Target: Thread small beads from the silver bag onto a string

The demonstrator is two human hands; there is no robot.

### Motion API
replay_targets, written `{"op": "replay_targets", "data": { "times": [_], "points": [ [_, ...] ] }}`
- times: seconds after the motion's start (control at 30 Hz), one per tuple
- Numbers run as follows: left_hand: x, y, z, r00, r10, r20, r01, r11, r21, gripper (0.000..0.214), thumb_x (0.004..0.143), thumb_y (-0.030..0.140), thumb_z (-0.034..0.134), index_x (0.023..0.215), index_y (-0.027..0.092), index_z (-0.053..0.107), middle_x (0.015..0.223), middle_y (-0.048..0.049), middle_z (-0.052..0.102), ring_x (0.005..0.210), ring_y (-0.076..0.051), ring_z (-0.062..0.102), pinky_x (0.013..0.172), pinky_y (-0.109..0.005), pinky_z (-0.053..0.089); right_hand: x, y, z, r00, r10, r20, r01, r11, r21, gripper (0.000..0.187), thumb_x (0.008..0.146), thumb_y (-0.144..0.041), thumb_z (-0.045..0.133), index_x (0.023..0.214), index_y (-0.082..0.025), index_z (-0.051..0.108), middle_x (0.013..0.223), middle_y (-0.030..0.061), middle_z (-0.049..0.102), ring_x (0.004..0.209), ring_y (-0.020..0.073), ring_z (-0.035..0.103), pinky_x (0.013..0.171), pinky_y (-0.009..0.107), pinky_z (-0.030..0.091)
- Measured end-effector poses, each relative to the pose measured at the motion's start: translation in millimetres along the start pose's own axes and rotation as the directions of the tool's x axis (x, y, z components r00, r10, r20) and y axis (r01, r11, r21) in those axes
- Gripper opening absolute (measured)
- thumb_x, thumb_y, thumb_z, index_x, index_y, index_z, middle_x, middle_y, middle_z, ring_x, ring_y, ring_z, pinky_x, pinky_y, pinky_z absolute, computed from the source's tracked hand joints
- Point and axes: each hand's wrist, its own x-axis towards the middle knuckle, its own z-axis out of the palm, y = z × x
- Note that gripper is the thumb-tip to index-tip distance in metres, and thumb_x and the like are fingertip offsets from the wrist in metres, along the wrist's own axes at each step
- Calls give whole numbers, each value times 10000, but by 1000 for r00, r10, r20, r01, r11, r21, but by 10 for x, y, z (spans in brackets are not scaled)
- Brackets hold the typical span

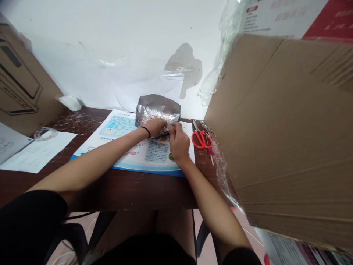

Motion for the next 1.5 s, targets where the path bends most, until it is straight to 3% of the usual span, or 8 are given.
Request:
{"op": "replay_targets", "data": {
  "times": [0.53,0.73,0.9,1.03,1.13,1.23,1.4,1.5],
  "points": [
    [36,-85,5,995,98,27,-101,986,134,258,778,85,459,952,95,650,939,-164,620,834,-218,580,721,-310,411,-10,-41,-20,990,80,-113,-59,982,180,207,916,-318,361,1052,-246,500,945,34,701,855,172,648,754,323,443],
    [10,-230,-81,987,-56,-150,27,982,-188,221,771,62,441,758,107,656,882,-118,587,793,-173,533,768,-303,406,-13,-30,11,993,69,-100,-53,987,152,203,900,-341,398,1017,-242,532,908,39,696,819,171,641,717,313,445],
    [-188,-180,-221,938,-346,-15,136,409,-902,264,834,134,456,583,137,538,650,-35,488,606,-101,441,586,-233,413,-26,-37,20,998,30,-47,-26,996,80,211,882,-308,405,978,-261,587,787,24,675,753,171,624,655,303,434],
    [-546,-104,-273,929,-336,157,202,102,-974,268,887,142,406,637,135,502,638,-35,496,528,-51,439,469,-160,386,-55,-48,51,1000,-20,2,20,998,52,216,882,-315,402,951,-251,597,757,21,671,711,162,616,650,291,426],
    [-824,-171,-256,856,-364,368,225,-379,-898,241,888,118,423,675,109,535,632,-40,507,501,-21,448,436,-96,394,-77,-46,88,996,-77,55,76,997,15,198,877,-305,419,922,-232,598,761,22,674,694,158,610,659,283,415],
    [-1027,-327,-245,793,-433,429,144,-551,-822,219,879,85,433,714,85,576,622,-46,523,507,-19,490,459,-64,434,-90,-40,116,990,-102,93,102,995,4,188,876,-287,423,912,-220,594,736,16,670,671,150,601,662,274,406],
    [-1124,-433,-271,758,-534,375,77,-498,-864,206,853,55,470,714,81,621,606,-42,557,514,-19,524,493,-70,464,-101,-31,147,988,-100,115,98,995,23,193,885,-290,410,914,-217,587,764,19,679,693,148,612,675,268,413],
    [-1017,-358,-246,782,-603,160,71,-169,-983,148,808,89,556,690,98,645,634,-52,609,552,-44,561,533,-125,476,-107,-29,161,986,-106,129,103,994,28,192,885,-292,412,916,-219,587,783,23,686,722,156,623,687,268,417]
  ]
}}
